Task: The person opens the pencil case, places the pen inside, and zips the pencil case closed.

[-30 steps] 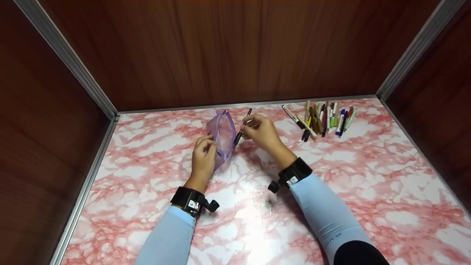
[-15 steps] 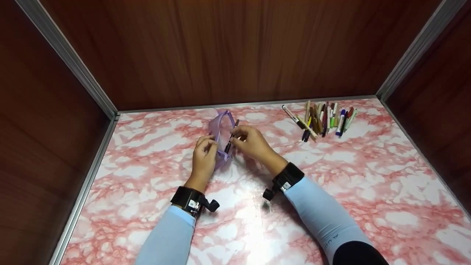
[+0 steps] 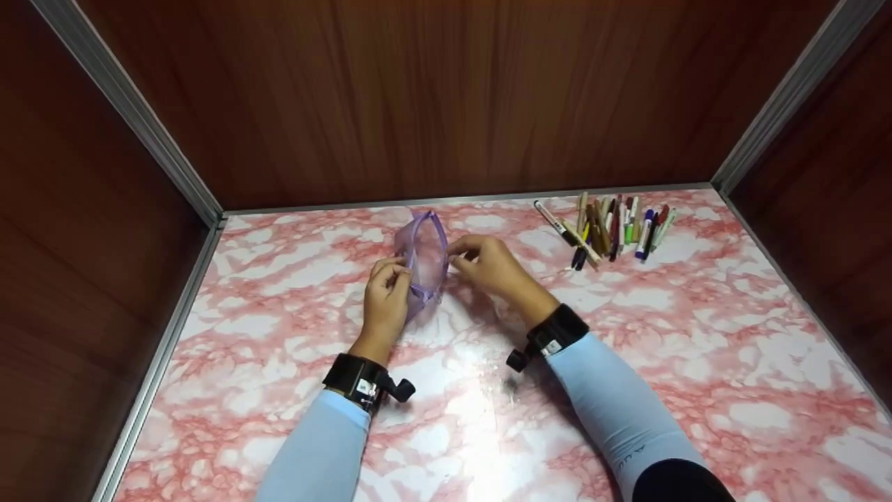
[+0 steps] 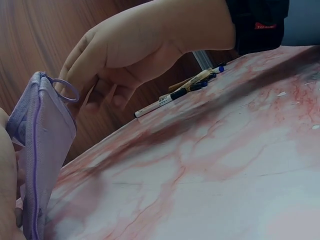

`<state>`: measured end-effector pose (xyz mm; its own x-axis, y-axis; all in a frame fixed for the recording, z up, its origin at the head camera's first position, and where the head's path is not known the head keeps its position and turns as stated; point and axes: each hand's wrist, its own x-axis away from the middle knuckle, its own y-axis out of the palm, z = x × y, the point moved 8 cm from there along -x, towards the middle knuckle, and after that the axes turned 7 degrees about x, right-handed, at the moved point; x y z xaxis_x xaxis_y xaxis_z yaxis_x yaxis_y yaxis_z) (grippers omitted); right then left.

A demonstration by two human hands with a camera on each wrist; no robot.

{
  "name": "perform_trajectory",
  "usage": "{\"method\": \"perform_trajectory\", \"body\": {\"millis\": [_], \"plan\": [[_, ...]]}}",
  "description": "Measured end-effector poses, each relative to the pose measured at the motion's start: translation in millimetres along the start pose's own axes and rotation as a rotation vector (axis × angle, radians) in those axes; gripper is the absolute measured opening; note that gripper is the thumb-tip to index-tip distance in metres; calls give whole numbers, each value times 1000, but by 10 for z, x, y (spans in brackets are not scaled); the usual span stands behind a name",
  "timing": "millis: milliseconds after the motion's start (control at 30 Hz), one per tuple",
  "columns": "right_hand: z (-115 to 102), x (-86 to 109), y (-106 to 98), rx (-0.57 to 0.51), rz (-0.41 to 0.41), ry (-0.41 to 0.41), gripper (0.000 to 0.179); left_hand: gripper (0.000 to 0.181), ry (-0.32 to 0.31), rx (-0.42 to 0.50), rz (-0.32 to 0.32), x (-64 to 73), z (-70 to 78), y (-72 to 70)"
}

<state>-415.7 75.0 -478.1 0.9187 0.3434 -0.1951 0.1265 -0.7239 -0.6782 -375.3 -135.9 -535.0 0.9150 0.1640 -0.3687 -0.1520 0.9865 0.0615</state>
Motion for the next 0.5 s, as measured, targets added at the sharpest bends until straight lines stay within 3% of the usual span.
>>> {"method": "perform_trajectory", "body": {"millis": [167,333,500], "plan": [[181,-5,-440,15,62,26,20,17,13,-4,3,-8,25,12],[495,32,-971,-2,188,102,21,18,-7,8,12,-14,29,7],[848,204,-1428,117,299,190,26,16,-17,32,24,8,7,9]]}}
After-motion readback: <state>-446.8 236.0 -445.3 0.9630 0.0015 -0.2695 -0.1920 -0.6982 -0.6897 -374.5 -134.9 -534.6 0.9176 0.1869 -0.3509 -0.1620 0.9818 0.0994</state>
